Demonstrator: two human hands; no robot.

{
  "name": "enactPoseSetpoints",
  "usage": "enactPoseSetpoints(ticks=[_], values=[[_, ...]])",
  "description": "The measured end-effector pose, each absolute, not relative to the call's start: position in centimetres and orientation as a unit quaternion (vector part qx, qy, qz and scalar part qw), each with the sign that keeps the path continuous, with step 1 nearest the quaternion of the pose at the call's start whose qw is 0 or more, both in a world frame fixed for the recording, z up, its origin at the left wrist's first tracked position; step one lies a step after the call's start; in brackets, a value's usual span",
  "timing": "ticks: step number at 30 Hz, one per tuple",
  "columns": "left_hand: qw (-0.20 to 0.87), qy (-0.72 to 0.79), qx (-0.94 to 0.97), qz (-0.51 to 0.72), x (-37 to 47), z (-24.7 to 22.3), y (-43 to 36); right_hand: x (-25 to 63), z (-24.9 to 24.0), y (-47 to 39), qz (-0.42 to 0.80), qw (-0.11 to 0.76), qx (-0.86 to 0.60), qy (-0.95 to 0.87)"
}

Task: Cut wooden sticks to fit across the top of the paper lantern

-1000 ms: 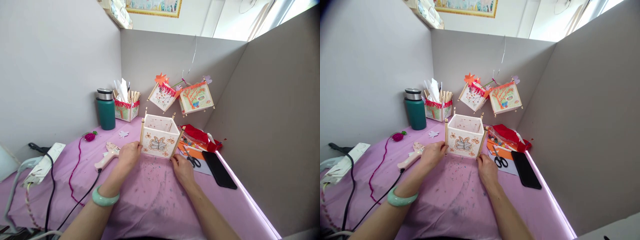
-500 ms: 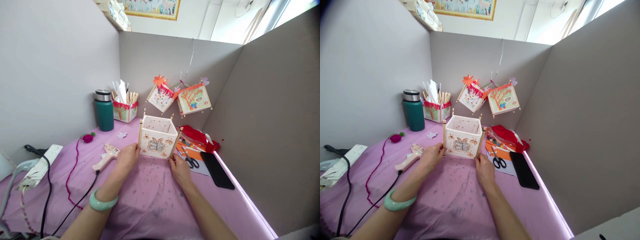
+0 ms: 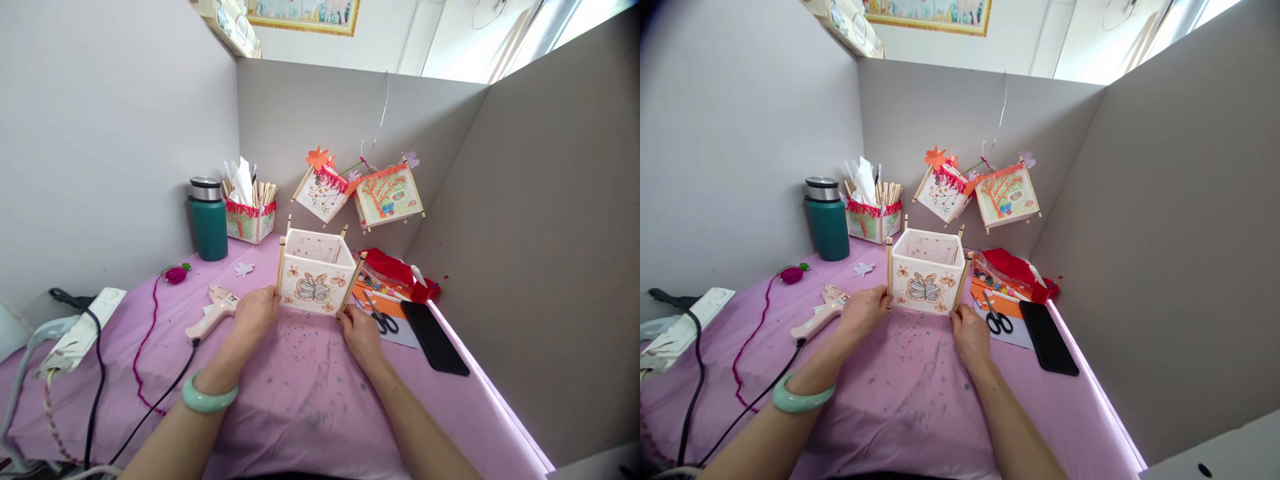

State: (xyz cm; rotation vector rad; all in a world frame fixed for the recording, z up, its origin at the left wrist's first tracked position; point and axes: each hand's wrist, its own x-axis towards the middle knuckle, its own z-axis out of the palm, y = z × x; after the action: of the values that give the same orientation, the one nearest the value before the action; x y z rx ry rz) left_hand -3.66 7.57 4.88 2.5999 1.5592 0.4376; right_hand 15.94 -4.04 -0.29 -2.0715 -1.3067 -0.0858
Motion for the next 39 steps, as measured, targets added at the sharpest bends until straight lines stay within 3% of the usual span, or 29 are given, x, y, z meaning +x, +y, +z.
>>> enactPoseSetpoints(ticks=[4,12,16,20,26,35,39], values=[[0.089,0.501,0.841,0.181,-4.0,5.5,7.4,16.1,-0.2,-4.4,-0.003,0.39,-0.778,-0.493],[0.182,0.397,0.772,0.462,-3.9,8.4,8.1,16.3,2.5,-4.6,-0.063,0.494,-0.731,-0.466],[0.361,0.329,0.684,0.542,-2.7,9.6,10.9,16.3,3.0,-4.4,-0.056,0.49,-0.728,-0.476],[0.512,0.33,0.616,0.5,-0.2,10.2,15.3,16.2,2.3,-4.1,-0.076,0.466,-0.731,-0.492],[0.568,0.28,0.641,0.435,3.0,10.3,19.8,16.2,1.8,-3.8,-0.081,0.444,-0.739,-0.501],[0.568,0.242,0.652,0.44,3.2,10.2,19.9,16.8,2.5,-3.5,-0.093,0.442,-0.745,-0.491],[0.537,0.241,0.653,0.477,1.4,10.5,17.9,18.7,3.1,-2.6,-0.045,0.457,-0.747,-0.48]])
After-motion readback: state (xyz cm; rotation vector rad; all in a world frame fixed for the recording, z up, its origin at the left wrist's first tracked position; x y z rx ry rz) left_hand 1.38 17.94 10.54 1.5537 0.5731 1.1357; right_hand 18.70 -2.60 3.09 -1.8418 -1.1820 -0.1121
